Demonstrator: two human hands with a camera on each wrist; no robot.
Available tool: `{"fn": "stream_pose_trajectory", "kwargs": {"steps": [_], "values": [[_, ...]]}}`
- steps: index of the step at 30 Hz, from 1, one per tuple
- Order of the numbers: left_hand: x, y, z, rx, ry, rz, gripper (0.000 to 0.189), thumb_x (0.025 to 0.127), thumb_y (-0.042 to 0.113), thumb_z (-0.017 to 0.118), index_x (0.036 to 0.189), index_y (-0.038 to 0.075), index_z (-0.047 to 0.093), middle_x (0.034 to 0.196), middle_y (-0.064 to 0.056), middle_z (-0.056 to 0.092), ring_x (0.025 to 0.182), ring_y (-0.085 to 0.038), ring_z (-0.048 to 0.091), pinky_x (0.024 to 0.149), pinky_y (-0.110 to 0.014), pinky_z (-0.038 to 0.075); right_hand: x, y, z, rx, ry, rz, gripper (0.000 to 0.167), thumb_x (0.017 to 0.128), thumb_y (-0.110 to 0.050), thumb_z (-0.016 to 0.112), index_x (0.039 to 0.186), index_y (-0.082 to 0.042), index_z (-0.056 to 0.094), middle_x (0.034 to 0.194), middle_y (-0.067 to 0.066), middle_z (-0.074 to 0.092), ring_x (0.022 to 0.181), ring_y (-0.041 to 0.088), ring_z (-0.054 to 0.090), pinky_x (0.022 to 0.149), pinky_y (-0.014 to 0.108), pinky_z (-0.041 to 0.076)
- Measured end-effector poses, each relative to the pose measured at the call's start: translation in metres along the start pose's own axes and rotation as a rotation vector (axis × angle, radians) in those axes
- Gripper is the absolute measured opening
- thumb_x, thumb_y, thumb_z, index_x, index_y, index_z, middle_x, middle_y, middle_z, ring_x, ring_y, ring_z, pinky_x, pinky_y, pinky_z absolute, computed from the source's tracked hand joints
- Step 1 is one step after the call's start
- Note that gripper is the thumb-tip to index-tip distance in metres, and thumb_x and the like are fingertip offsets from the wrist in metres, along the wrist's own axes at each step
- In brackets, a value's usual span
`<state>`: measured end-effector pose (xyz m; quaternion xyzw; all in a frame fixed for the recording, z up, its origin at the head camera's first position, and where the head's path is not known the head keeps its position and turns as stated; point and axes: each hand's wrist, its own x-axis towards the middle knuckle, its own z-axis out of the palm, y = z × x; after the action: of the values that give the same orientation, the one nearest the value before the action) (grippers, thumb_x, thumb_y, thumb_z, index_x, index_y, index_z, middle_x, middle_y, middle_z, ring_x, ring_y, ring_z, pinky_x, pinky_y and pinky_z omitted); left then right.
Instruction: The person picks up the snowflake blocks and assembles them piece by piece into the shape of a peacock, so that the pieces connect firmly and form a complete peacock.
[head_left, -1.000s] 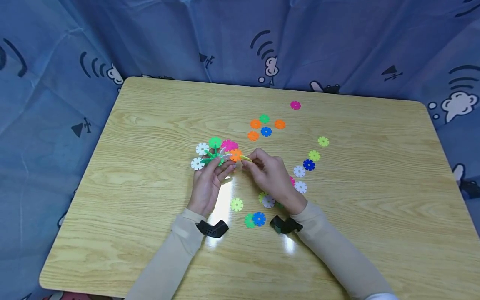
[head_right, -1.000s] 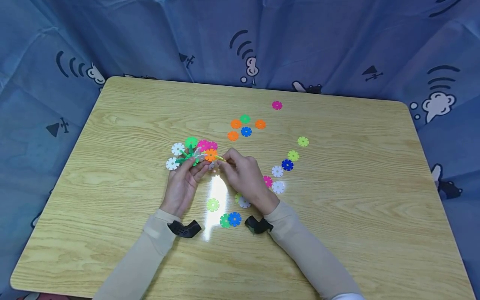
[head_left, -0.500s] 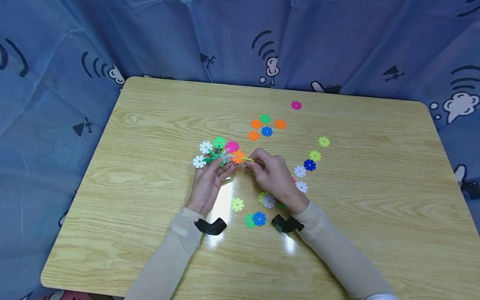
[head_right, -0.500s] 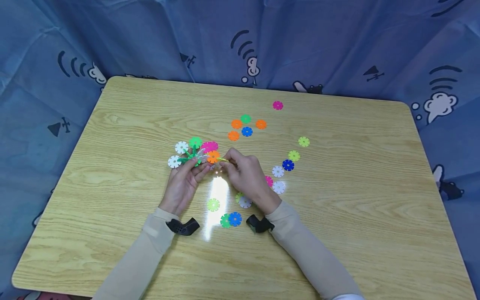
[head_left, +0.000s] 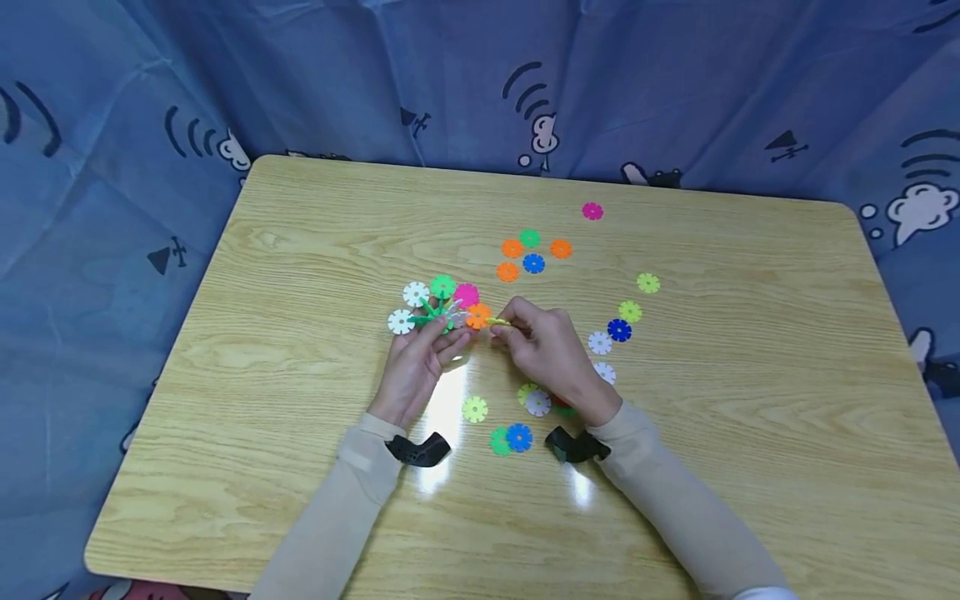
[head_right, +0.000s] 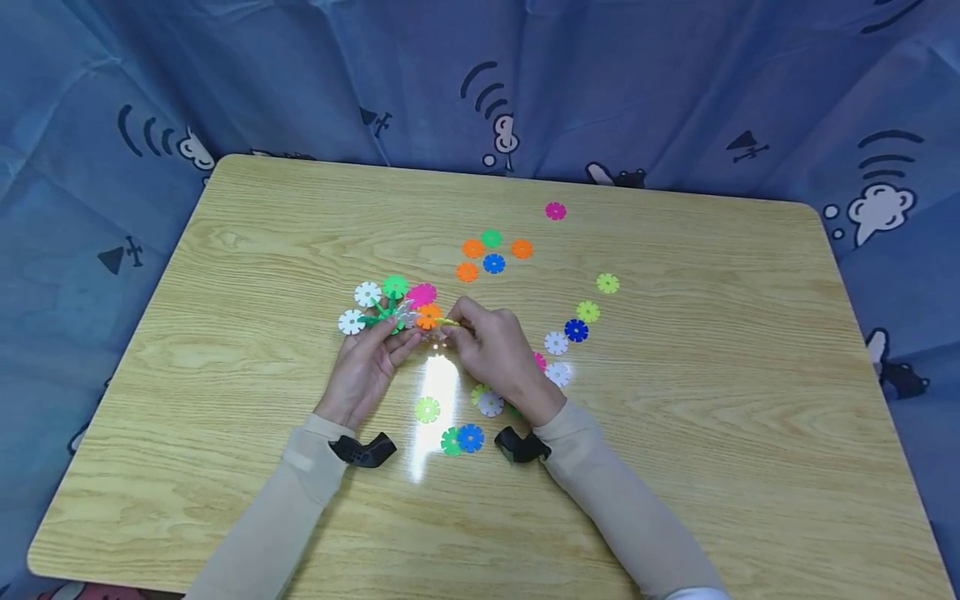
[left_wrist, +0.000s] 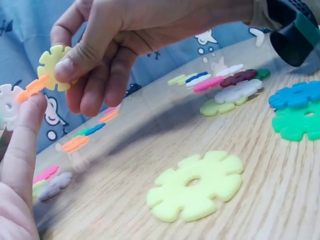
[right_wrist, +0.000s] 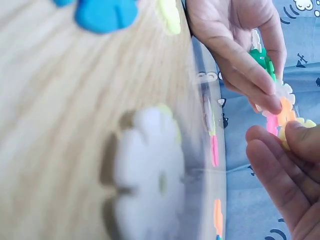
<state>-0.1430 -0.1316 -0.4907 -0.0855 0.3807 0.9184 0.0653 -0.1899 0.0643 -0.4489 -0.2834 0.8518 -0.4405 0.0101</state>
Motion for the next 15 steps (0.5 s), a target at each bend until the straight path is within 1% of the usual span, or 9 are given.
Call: {"fn": "stream_pose_trajectory", "kwargs": {"steps": [4, 6, 9, 15], "values": [[-0.0003, -0.0002, -0.0007, 0.021, 0.014, -0.009, 0.011, 0.104, 0.01, 0.053, 0.099, 0.007, 0.062, 0.097, -0.005, 0.074, 0.094, -0.013, 0.075, 0.097, -0.025, 0.057, 0.0006, -0.0018, -0.0021, 0.008, -0.042, 0.004, 0.01, 0.09, -0.001, 0.073, 0.085, -0.002, 0.065, 0.077, 0.01, 0.077, 0.067, 0.02, 0.073, 0.05, 0.019, 0.044], [-0.0001, -0.0007, -0.0009, 0.026, 0.013, -0.009, 0.013, 0.105, 0.01, 0.052, 0.097, 0.007, 0.063, 0.097, -0.005, 0.074, 0.094, -0.013, 0.075, 0.097, -0.025, 0.057, 0.0003, -0.0024, -0.0021, 0.003, -0.045, 0.01, 0.01, 0.09, 0.0, 0.073, 0.084, -0.002, 0.065, 0.077, 0.01, 0.077, 0.067, 0.021, 0.074, 0.05, 0.019, 0.044], [0.0004, -0.0016, -0.0006, 0.033, 0.01, 0.004, 0.011, 0.105, 0.01, 0.053, 0.097, 0.009, 0.06, 0.096, -0.005, 0.074, 0.095, -0.013, 0.075, 0.098, -0.026, 0.057, -0.0007, -0.0033, -0.0005, 0.0, -0.027, 0.023, 0.01, 0.09, -0.001, 0.073, 0.084, -0.002, 0.064, 0.077, 0.01, 0.077, 0.068, 0.021, 0.074, 0.05, 0.019, 0.043], [0.0005, -0.0036, 0.001, 0.053, 0.009, 0.035, 0.007, 0.105, 0.008, 0.051, 0.102, 0.011, 0.056, 0.098, -0.002, 0.073, 0.095, -0.013, 0.075, 0.097, -0.025, 0.057, -0.0023, -0.0047, 0.0051, -0.05, 0.041, 0.032, 0.01, 0.09, 0.0, 0.072, 0.085, -0.003, 0.064, 0.074, 0.009, 0.076, 0.062, 0.016, 0.071, 0.046, 0.02, 0.04]]}}
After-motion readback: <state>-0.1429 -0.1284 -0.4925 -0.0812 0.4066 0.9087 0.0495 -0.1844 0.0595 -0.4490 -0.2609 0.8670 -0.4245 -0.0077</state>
